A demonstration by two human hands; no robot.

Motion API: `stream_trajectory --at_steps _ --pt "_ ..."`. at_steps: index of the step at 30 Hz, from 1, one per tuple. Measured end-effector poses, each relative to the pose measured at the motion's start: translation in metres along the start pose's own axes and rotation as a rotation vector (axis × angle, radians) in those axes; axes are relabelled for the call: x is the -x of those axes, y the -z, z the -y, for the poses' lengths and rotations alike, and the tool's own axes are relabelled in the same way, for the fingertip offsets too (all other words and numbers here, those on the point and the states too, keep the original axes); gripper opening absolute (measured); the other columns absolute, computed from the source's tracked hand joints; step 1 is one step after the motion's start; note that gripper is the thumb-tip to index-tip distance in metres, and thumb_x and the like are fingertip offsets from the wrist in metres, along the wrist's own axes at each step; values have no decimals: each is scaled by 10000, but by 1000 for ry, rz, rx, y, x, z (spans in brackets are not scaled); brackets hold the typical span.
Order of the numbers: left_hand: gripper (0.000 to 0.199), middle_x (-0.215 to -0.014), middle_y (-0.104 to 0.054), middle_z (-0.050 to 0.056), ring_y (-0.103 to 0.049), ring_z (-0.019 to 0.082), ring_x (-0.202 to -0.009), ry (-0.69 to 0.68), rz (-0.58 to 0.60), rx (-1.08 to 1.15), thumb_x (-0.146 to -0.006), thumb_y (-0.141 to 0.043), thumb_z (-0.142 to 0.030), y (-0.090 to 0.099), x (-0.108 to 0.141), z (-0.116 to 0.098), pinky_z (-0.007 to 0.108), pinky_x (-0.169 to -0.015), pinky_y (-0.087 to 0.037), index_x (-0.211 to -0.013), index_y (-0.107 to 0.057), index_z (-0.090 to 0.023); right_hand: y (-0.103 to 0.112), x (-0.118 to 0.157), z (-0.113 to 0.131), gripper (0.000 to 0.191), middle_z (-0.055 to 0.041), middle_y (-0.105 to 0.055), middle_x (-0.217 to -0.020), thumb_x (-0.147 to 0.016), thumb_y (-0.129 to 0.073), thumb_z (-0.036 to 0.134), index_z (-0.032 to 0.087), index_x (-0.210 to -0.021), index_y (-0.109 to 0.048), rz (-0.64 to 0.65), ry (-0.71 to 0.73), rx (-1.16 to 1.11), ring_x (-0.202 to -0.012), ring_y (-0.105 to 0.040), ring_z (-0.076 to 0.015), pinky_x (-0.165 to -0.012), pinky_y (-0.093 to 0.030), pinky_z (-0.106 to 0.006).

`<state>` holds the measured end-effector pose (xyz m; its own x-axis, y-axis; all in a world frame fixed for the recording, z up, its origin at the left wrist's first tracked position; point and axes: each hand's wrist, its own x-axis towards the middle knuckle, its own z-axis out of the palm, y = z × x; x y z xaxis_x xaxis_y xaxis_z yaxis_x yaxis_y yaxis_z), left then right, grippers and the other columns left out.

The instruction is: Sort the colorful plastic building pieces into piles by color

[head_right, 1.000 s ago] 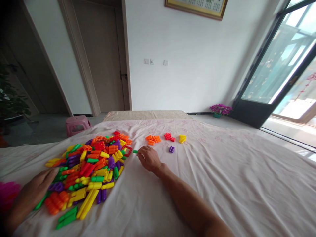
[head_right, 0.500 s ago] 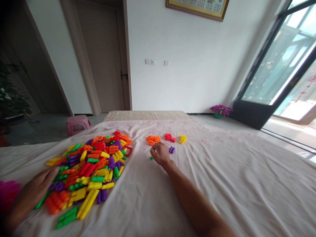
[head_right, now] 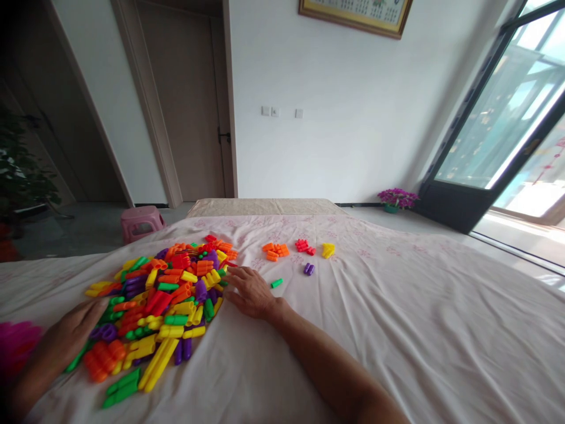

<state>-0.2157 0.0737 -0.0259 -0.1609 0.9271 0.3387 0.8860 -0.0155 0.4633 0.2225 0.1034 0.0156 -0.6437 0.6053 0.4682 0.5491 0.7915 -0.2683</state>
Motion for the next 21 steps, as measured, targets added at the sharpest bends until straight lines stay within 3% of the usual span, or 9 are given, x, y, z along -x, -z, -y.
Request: stream_trajectory --at_steps 10,17,21 --pt "561 -1227 -742 153 -671 285 -1195 56 45 73 -949 -344 -528 3 1 -3 336 -1044 -501 -1113 -702 -129 -17 -8 -13 434 -118 -399 -1599 -1033 -494 433 241 -1414 -571 102 -27 33 -1436 -402 -288 -1157 -382 -449" --pt "551 -1208 -748 157 -688 271 -1155 33 60 57 -959 -339 -518 7 3 -10 308 -974 -531 -1097 -714 -139 -21 -10 -22 355 -100 -580 -1393 -1028 -514 405 242 -1306 -662 60 8 -49 -1275 -532 -247 -1100 -427 -412" --pt "530 -1186 -757 153 -696 266 -1139 26 47 53 -960 -351 -503 6 3 -8 302 -978 -528 -1084 -719 -143 -24 -13 -26 312 -95 -607 -1347 -1014 -540 374 234 -1243 -699 34 36 -94 -1204 -570 -241 -1073 -439 -406"
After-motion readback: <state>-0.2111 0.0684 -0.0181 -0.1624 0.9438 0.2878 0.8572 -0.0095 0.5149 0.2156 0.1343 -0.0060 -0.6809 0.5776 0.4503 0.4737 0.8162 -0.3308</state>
